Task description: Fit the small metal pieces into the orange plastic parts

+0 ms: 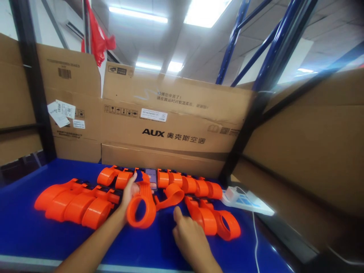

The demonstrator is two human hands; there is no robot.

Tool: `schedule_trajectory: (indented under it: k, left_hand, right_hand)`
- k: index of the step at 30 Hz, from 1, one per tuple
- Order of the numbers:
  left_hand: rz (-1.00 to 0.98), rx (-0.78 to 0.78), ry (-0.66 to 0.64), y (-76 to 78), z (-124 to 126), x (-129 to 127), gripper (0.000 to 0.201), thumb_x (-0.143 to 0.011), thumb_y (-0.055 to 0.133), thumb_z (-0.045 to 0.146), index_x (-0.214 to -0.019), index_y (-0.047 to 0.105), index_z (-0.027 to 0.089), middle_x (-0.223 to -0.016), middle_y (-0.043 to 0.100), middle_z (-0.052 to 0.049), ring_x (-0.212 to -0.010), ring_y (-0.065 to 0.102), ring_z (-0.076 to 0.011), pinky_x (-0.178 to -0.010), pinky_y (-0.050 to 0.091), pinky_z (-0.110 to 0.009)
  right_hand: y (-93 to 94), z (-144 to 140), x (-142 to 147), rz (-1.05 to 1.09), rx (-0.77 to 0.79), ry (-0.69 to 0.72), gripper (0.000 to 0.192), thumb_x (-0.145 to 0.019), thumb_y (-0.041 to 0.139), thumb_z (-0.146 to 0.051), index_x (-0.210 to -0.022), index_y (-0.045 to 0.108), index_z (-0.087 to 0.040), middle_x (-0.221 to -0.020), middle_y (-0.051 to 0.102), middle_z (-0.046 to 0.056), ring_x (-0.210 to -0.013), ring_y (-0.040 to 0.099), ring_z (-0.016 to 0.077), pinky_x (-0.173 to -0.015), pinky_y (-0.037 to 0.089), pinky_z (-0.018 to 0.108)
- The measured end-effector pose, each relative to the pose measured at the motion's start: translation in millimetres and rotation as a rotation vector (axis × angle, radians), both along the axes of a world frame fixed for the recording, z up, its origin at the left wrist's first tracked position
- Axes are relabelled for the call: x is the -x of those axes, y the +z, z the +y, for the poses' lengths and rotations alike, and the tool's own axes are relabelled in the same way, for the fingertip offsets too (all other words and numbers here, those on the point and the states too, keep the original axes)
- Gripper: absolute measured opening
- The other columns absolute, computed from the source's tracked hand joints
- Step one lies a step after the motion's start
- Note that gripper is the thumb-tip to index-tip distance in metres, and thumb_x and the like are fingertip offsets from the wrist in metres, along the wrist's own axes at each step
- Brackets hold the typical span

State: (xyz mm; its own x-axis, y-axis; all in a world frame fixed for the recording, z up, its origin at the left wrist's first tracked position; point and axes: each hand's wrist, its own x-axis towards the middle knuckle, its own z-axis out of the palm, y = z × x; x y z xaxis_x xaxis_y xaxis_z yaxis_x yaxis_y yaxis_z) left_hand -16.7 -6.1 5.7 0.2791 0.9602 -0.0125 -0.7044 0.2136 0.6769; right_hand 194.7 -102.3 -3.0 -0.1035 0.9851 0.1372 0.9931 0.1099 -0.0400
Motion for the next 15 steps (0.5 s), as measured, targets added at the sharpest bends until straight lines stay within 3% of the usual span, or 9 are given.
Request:
schedule_trajectory:
  k: [4, 9, 15]
  left_hand:
    - [-0.028, -0.027, -0.003, -1.6, 0, 1, 0.068, -0.080, 0.056, 0.071, -0.103, 0.072, 0.009, -0.077, 0.077, -0.017, -0.072, 0.074, -0.0317, -0.067, 0.058, -0.040]
    - [-0.075, -0.021, -0.115, -13.6, 1, 1, 0.064, -0.086, 0.055, 0.062, -0.113, 0.072, 0.007, -0.084, 0.078, -0.019, -0.078, 0.075, -0.0320, -0.071, 0.057, -0.037]
    - [-0.164, -0.023, -0.152, -9.2, -3, 0, 0.060, -0.093, 0.051, 0.053, -0.120, 0.069, 0.003, -0.089, 0.078, -0.020, -0.083, 0.075, -0.0336, -0.076, 0.057, -0.040]
  right_hand:
    - [23.1, 3, 4, 0.048, -0.152, -0.007, 0.029, -0.086, 0.049, -0.013, -0.113, 0.055, -0.020, -0.076, 0.070, 0.007, -0.069, 0.068, 0.0266, -0.054, 0.029, 0.029]
    - [57.6, 33, 27, 0.045, -0.254, -0.084, 0.024, -0.090, 0.049, -0.017, -0.113, 0.052, -0.019, -0.071, 0.068, 0.005, -0.066, 0.067, 0.0236, -0.054, 0.028, 0.027]
    - [64.8, 64, 53, 0.088, -0.274, 0.068, 0.022, -0.090, 0.049, -0.019, -0.112, 0.052, -0.019, -0.082, 0.071, 0.005, -0.075, 0.068, 0.0218, -0.057, 0.032, 0.026]
